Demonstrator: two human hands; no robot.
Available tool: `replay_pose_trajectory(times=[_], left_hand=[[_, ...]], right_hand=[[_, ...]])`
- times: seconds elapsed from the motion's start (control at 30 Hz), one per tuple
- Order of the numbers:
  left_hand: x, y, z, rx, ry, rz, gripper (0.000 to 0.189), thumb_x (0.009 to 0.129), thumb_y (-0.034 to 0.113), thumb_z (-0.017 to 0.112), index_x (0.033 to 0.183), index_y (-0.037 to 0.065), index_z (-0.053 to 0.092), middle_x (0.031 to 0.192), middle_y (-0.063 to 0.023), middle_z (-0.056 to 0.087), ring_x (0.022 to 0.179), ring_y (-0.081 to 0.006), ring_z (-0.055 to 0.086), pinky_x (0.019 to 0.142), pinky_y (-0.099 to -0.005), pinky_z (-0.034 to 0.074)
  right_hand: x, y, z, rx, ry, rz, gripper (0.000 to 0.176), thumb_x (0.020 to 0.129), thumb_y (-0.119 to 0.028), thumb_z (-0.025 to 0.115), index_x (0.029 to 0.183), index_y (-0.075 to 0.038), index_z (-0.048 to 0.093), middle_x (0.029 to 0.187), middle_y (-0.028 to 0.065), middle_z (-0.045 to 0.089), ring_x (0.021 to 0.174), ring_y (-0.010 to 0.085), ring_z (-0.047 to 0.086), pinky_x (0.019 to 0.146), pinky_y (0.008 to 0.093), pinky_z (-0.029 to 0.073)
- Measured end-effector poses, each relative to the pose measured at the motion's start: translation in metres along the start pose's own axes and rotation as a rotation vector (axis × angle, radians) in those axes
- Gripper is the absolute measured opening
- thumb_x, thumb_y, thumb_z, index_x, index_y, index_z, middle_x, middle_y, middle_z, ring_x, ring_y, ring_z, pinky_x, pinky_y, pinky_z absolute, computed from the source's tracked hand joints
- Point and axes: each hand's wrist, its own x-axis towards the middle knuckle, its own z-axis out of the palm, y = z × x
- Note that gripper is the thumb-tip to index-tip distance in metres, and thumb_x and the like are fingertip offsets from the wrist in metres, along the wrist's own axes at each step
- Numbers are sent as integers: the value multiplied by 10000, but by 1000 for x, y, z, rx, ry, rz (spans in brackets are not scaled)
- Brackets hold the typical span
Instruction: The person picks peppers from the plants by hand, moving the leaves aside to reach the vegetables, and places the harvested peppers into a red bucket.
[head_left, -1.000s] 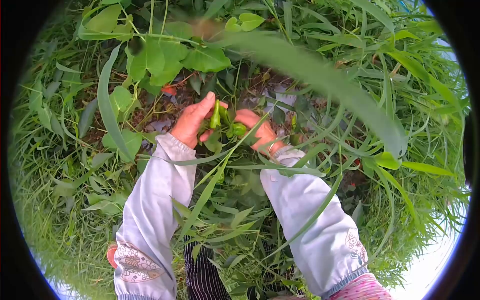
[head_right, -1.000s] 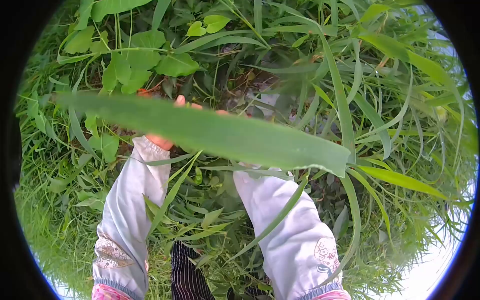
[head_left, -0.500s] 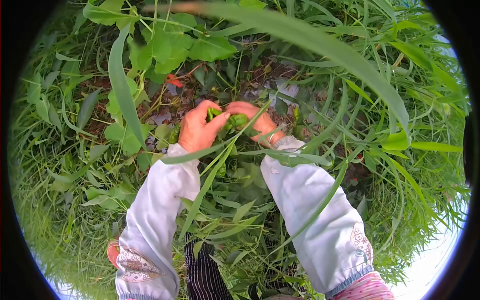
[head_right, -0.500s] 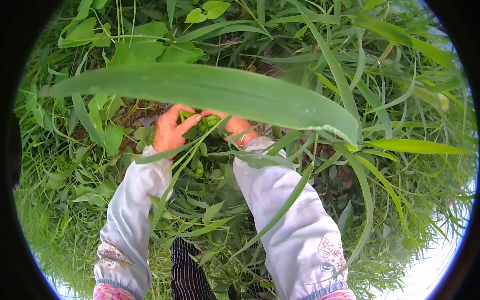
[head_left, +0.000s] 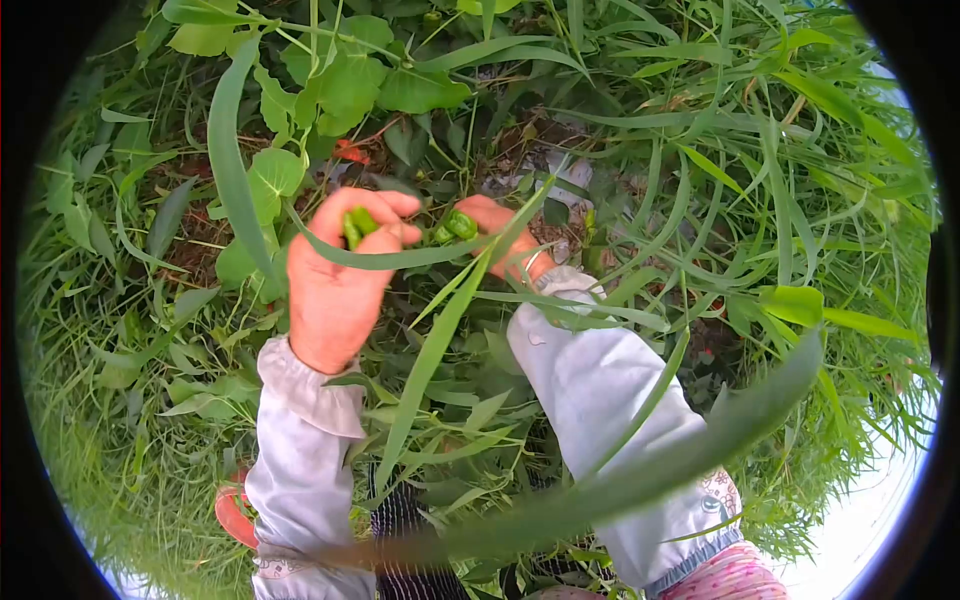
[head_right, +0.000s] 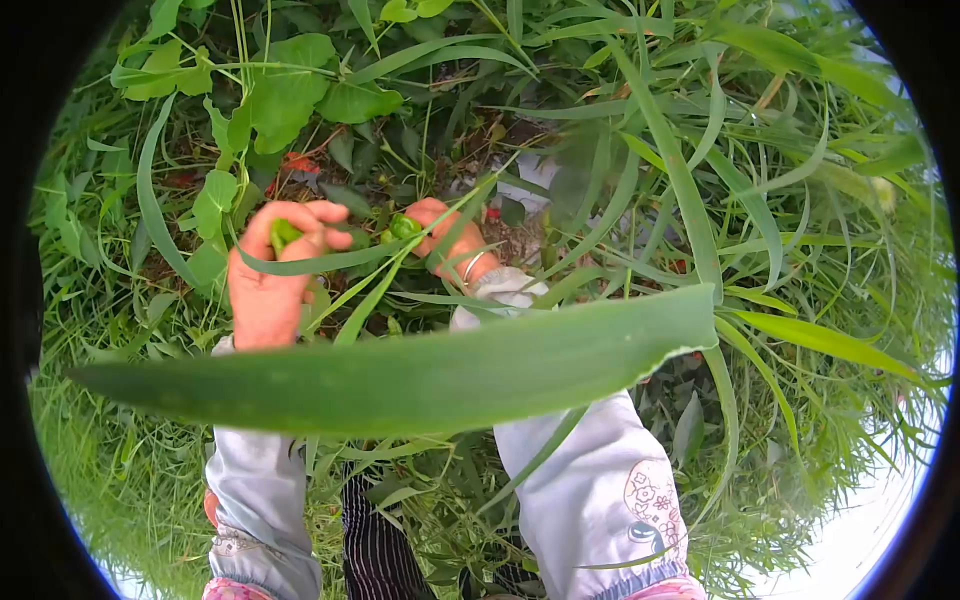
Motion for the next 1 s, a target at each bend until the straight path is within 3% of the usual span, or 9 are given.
replay_pose_trajectory(times=[0.07, 0.1, 0.17, 0.27, 0.43, 0.6, 0.8, 0.93, 1.0], left_hand=[[4, -29, -3, 493, -148, 18, 151, 790, 44, 550, 940, 40, 572, 907, -89, 629, 765, -177, 620, 688, -275, 484], [8, -39, -1, 627, -206, 121, 192, 789, 77, 560, 978, 44, 571, 939, -111, 625, 782, -206, 624, 659, -297, 483], [18, -61, 12, 956, -236, 319, 232, 758, 124, 592, 980, 57, 573, 895, -124, 594, 787, -307, 586, 709, -385, 487], [35, -72, 22, 1214, -327, 289, 201, 741, 170, 627, 910, 82, 564, 826, -105, 537, 787, -301, 557, 698, -422, 480], [38, -62, 19, 1244, -428, 218, 214, 737, 198, 648, 898, 90, 557, 842, -115, 538, 768, -325, 561, 671, -431, 461], [32, -71, 12, 1139, -492, 188, 200, 760, 207, 626, 898, 83, 551, 920, -136, 566, 773, -332, 568, 660, -426, 464], [19, -70, 24, 1517, -471, 500, 247, 691, 153, 608, 903, 59, 522, 818, -122, 571, 749, -270, 624, 621, -401, 502], [14, -31, 23, 1112, -795, 52, 278, 731, 220, 619, 952, 61, 568, 777, -174, 601, 771, -348, 595, 675, -394, 485], [16, -30, 20, 1018, -742, 67, 351, 740, 246, 616, 1040, 74, 558, 831, -180, 618, 795, -356, 602, 695, -405, 482]], right_hand=[[2, -7, 2, -122, -3, -22, 189, 797, -102, 578, 972, -32, 574, 938, 76, 528, 802, 185, 545, 626, 277, 431], [5, -23, -1, -257, -45, 112, 212, 771, -49, 603, 977, -18, 564, 918, 77, 543, 858, 209, 553, 734, 293, 457], [12, -6, 3, 120, 7, 354, 206, 749, -66, 626, 948, -43, 576, 900, 103, 571, 847, 222, 580, 713, 335, 461], [8, -4, 2, 1, -37, 261, 241, 731, -128, 646, 952, -54, 584, 900, 128, 572, 864, 292, 581, 744, 364, 466], [7, -27, -5, -479, -119, 1, 223, 737, -120, 630, 944, -47, 598, 883, 103, 569, 886, 275, 568, 732, 360, 473], [5, -37, -2, -408, -102, 157, 205, 699, -65, 652, 904, -65, 643, 946, 75, 555, 897, 235, 572, 776, 303, 455], [3, -39, -11, -381, -117, 115, 176, 686, -53, 628, 860, -78, 642, 916, 76, 555, 871, 261, 578, 748, 327, 471], [-8, -32, -21, -594, -151, 169, 195, 708, -116, 606, 897, -76, 629, 959, 80, 556, 886, 288, 573, 746, 368, 479], [-10, -41, -31, -631, -149, 108, 216, 714, -129, 599, 922, -76, 626, 974, 85, 560, 889, 292, 573, 753, 373, 480]])
